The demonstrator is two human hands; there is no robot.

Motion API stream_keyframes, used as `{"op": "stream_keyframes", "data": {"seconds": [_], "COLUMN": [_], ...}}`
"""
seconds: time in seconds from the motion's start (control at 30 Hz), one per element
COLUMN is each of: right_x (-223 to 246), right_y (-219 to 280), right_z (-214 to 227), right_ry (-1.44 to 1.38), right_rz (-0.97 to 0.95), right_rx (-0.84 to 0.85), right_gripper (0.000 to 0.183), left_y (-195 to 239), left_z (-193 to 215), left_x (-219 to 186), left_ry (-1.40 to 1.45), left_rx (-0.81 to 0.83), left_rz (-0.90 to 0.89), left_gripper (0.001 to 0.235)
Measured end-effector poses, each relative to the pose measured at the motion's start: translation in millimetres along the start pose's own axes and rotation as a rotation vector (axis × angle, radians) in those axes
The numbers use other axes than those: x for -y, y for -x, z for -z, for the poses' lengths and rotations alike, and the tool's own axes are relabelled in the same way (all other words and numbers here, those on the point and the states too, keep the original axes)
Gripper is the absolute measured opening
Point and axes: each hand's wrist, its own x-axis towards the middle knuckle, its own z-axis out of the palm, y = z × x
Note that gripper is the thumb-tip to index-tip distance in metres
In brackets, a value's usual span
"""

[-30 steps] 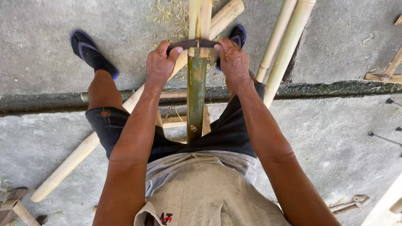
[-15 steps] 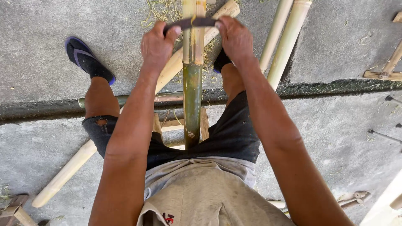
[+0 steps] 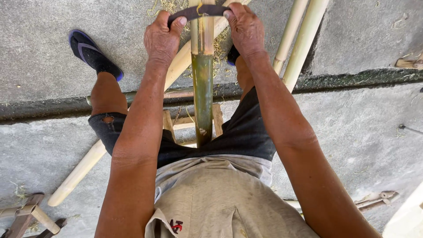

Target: The recorder uses a hand-held blade to strip or shave the surface of a bamboo stalk.

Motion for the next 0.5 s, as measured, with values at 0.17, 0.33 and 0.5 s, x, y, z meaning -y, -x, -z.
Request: {"op": "stream_keyframes", "data": {"seconds": [0.17, 0.33, 0.5], "right_x": [11.9, 40.5, 40.9], "right_y": [33.4, 54.7, 78.8], "right_z": [0.5, 16.0, 18.1], "right_ry": [0.015, 0.007, -0.086], "right_rz": [-0.088, -0.347, -0.132], "right_rx": [0.058, 0.282, 0.058], "right_gripper": [0.017, 0.022, 0.02], "left_y": [32.6, 59.7, 72.3], "left_z": [5.4, 16.3, 26.8], "left_x": [5.7, 2.9, -4.8], "left_ry": [0.001, -0.051, -0.061], "left_rx": [0.046, 0.122, 0.062], "left_rz": [0.035, 0.051, -0.01], "left_gripper": [0.031, 0.031, 0.034]}}
